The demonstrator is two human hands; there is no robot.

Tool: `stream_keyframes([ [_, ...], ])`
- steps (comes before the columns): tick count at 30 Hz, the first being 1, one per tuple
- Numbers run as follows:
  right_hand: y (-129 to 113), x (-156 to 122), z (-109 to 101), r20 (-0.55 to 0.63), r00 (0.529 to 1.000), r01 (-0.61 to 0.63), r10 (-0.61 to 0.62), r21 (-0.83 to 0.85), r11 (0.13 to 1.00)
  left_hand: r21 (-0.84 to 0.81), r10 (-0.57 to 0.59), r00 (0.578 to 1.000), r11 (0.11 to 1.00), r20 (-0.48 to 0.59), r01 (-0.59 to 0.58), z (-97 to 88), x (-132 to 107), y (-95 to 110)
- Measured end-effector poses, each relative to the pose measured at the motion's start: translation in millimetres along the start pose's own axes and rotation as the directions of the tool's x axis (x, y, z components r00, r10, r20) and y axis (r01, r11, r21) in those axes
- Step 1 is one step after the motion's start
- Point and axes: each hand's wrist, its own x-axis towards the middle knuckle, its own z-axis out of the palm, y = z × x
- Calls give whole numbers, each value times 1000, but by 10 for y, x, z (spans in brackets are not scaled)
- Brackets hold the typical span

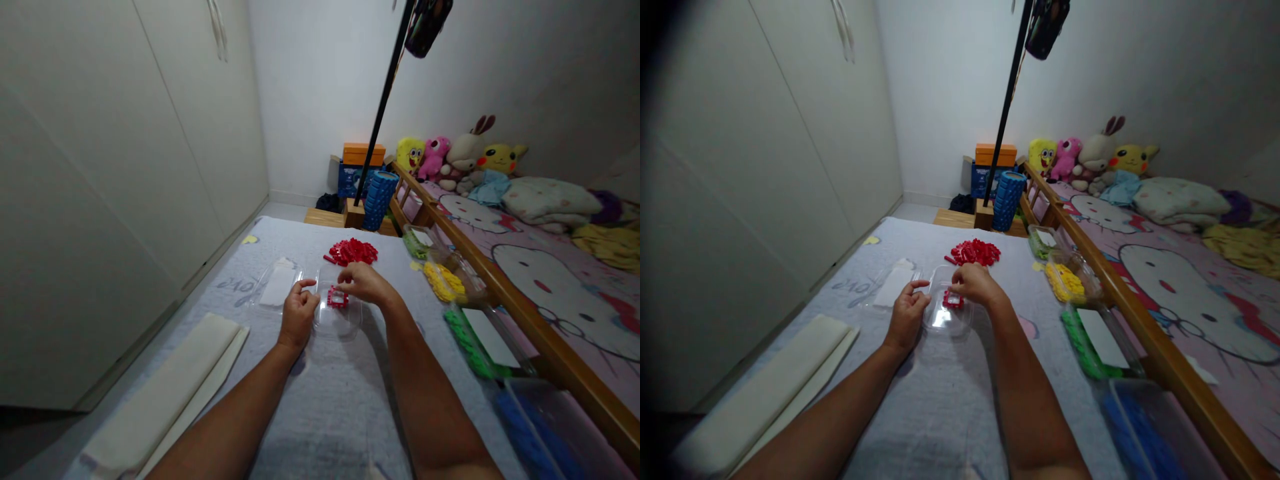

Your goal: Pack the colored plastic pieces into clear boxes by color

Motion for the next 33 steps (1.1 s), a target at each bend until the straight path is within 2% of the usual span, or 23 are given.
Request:
stream_keyframes([
  [3, 205, -4, -14, -172, 983, -45, 63, 107, 993, 0, 10, 1000, 1000, -3, -10, 0, 2, -4],
  [6, 419, 11, 82, -321, 924, -182, 209, 113, 977, 11, 14, 1000, 1000, 0, -14, 0, 5, -11],
  [8, 509, 32, 198, -364, 888, -254, 282, 123, 959, 15, 8, 1000, 1000, 3, -8, -2, 9, -21],
  [11, 553, 79, 361, -369, 870, -295, 326, 139, 945, 11, -1, 1000, 1000, 2, 1, -8, 15, -39],
  [18, 614, 208, 506, -307, 897, -277, 317, 166, 946, -15, -9, 1000, 1000, 2, 9, -3, -4, -24],
  [25, 730, 256, 604, -393, 865, -271, 313, 160, 949, -12, -18, 1000, 1000, -1, 18, -18, 7, -53],
  [30, 694, 238, 547, -447, 838, -230, 313, 231, 945, -19, -16, 1000, 1000, -2, 16, -20, 5, -46],
  [33, 675, 192, 389, -485, 831, -127, 271, 309, 943, -21, -17, 1000, 1000, 1, 17, -17, 2, -39],
])
